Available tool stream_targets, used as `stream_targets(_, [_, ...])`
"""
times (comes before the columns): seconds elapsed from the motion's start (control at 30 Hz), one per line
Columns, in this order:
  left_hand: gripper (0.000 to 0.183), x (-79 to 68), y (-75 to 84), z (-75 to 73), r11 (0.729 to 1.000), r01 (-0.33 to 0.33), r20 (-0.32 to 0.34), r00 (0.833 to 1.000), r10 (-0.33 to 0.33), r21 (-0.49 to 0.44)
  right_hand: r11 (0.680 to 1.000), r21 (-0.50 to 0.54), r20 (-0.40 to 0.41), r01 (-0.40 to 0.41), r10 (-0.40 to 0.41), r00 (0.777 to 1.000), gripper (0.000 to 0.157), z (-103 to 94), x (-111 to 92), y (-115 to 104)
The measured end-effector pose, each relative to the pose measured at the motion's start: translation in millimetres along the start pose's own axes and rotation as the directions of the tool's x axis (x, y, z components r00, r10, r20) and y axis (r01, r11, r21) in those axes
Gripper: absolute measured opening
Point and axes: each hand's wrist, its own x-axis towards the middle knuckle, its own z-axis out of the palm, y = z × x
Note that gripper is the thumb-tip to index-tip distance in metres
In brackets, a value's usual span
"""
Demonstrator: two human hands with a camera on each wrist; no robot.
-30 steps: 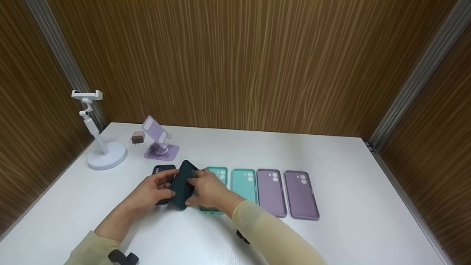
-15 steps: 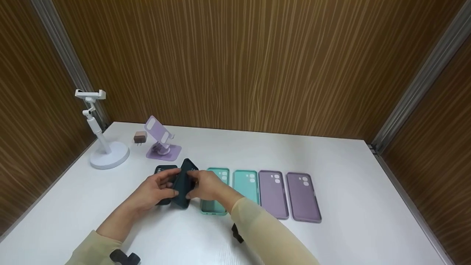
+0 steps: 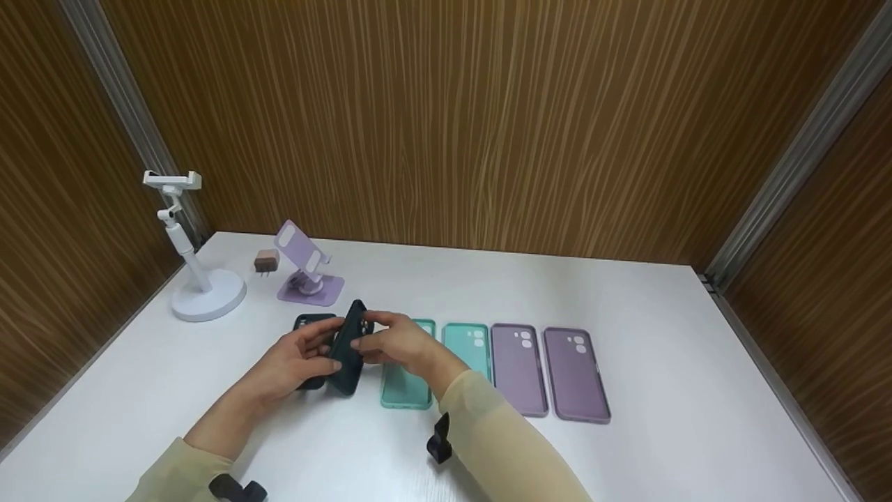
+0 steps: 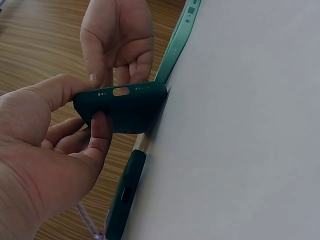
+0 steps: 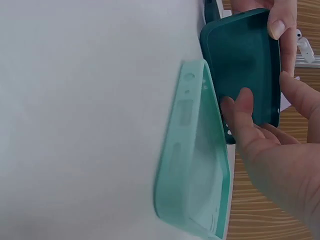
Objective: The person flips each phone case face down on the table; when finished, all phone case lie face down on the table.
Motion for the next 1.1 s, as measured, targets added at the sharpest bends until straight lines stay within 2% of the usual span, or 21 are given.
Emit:
stream_targets(0.23, [0.074,0.9,-0.8,0.1,1.0,-0.013,0.012,1.0,0.013,-0.026,0.982,0.191,0.001,0.01,-0.01,1.0,0.073,5.6,-5.1,3.8])
stream_targets(0.43, [0.079,2.3,-4.0,0.1,0.999,-0.032,0.029,0.999,0.032,-0.03,0.958,0.287,-0.022,0.031,-0.026,0.999,0.072,14.8,-9.0,5.7])
stream_targets(0.8, [0.082,-0.2,-4.8,3.2,0.999,-0.013,0.085,0.996,0.017,-0.043,0.958,0.283,-0.093,0.046,-0.021,0.995,0.069,27.5,-12.3,9.8])
stream_targets(1.1, [0.077,-0.6,-6.1,4.2,1.0,-0.02,0.138,0.99,0.02,-0.003,0.967,0.243,-0.154,0.07,-0.033,0.987,0.068,29.6,-15.8,13.6])
